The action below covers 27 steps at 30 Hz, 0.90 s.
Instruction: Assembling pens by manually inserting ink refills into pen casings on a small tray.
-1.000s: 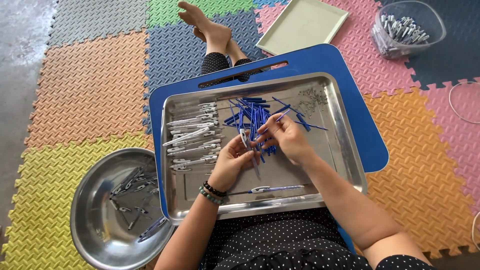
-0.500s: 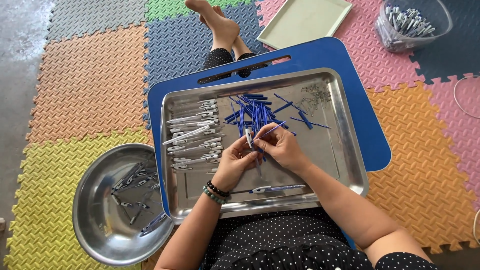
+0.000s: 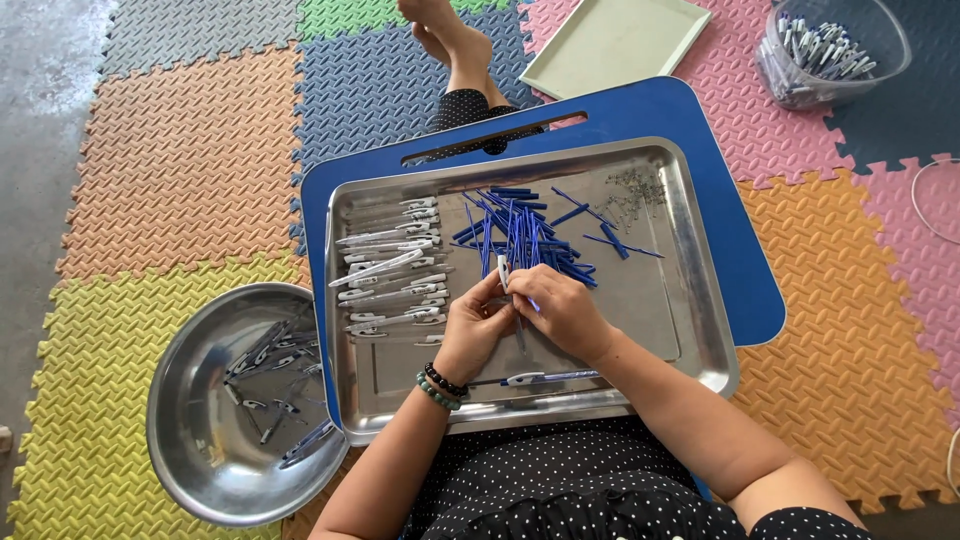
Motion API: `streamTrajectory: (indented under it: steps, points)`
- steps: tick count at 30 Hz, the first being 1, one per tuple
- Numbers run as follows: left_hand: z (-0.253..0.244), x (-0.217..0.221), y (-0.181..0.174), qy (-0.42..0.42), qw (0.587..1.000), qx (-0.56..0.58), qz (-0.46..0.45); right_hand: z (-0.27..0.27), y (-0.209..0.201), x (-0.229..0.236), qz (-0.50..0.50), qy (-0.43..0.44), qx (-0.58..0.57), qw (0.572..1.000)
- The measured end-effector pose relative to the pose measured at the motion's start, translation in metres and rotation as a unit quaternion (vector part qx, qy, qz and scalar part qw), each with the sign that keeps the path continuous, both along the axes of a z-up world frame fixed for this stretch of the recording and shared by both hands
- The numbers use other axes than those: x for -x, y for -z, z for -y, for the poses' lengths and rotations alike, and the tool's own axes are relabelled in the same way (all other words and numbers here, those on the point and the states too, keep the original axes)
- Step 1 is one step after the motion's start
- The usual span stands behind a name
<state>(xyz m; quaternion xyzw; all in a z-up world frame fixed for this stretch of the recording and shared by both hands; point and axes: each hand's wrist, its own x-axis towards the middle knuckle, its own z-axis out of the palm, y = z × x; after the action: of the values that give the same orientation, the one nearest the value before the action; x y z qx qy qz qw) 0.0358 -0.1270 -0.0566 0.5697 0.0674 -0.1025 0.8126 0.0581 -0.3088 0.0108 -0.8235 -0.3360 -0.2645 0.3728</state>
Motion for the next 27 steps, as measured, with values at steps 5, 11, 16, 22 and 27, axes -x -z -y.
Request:
streamTrajectory:
  steps: [5, 11, 16, 22, 27]
  points:
    - [0.001, 0.001, -0.015, -0.005, 0.998, 0.053, -0.024, 0.008, 0.002, -0.004, -0.224, 0.031, -0.111, 0.968]
    - [-0.004, 0.000, -0.024, 0.015, 0.995, 0.091, -0.036, 0.028, 0.006, -0.020, -0.357, 0.082, -0.067, 0.928]
    - [-0.005, 0.001, -0.025, 0.045, 0.994, 0.092, -0.033, 0.032, 0.005, -0.022, -0.341, 0.097, -0.037, 0.934]
    - [-0.005, -0.001, -0.015, 0.039, 0.994, 0.093, -0.028, 0.017, 0.000, -0.015, -0.407, -0.048, -0.287, 0.866]
    - [-0.004, 0.000, -0.010, 0.022, 0.995, 0.097, -0.030, 0.012, 0.009, -0.008, -0.382, -0.046, -0.276, 0.881]
